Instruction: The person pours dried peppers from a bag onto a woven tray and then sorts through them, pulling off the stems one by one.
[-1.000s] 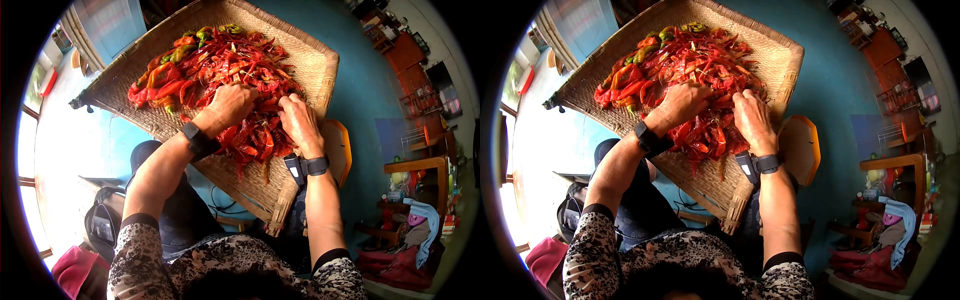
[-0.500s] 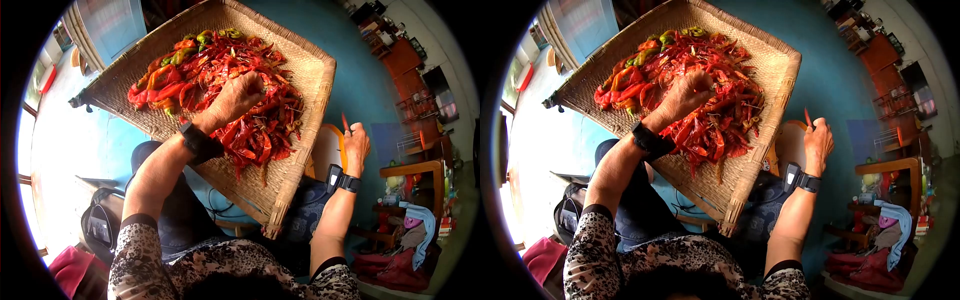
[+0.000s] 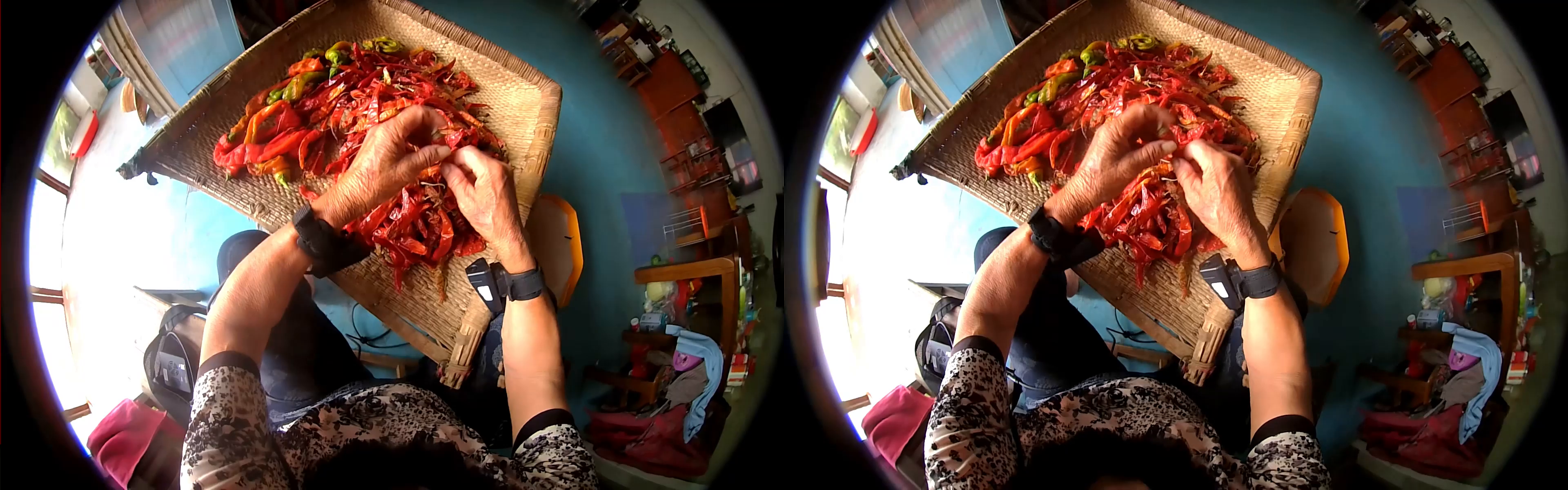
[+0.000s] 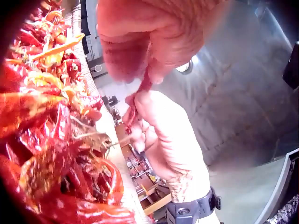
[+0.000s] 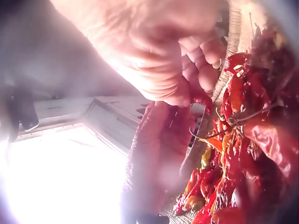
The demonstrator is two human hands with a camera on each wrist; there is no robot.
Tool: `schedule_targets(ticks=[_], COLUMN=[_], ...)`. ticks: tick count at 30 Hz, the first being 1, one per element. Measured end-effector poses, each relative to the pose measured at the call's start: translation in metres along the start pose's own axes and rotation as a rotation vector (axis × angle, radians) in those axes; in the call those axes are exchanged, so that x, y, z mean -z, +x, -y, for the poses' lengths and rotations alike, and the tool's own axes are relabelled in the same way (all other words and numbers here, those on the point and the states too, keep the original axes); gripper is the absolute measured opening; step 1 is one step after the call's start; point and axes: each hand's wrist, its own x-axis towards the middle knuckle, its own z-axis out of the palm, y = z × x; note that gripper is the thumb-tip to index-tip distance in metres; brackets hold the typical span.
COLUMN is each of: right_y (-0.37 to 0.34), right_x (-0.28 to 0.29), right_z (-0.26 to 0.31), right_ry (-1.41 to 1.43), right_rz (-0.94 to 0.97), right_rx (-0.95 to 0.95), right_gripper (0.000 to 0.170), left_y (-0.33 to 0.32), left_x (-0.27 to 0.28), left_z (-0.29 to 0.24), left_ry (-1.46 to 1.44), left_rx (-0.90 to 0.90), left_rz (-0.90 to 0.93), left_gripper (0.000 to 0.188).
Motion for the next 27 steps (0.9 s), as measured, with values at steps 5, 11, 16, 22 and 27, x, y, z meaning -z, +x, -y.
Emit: schedule_targets(ticks=[5, 11, 16, 22, 27], right_y=[-0.006, -0.043, -0.057, -0.022, -0.006], right_x=[0.036, 0.105, 0.11, 0.05, 0.005], right_z=[-0.029, -0.077, -0.087, -0.041, -0.006], right_ry=[-0.173, -0.432, -0.778, -0.207, -0.257], right_rz=[-0.297, -0.218, -0.171, -0.197, -0.038], right_rx=[-0.086, -0.401, -0.477, -0.023, 0.213], right_gripper=[0.015, 0.015, 0.017, 0.019, 0.038], left_y=[0.001, -0.02, -0.021, -0.009, -0.008], left_x=[0.025, 0.024, 0.014, 0.002, 0.0], left_z=[0.013, 0.023, 0.03, 0.02, 0.008], left_ry=[0.317, 0.932, 0.921, 0.946, 0.696], left_rx=[0.056, 0.135, 0.111, 0.095, -0.082], left_rz=[0.029, 0.35, 0.347, 0.297, 0.14], left_gripper=[0.029, 0.02, 0.023, 0.022, 0.016])
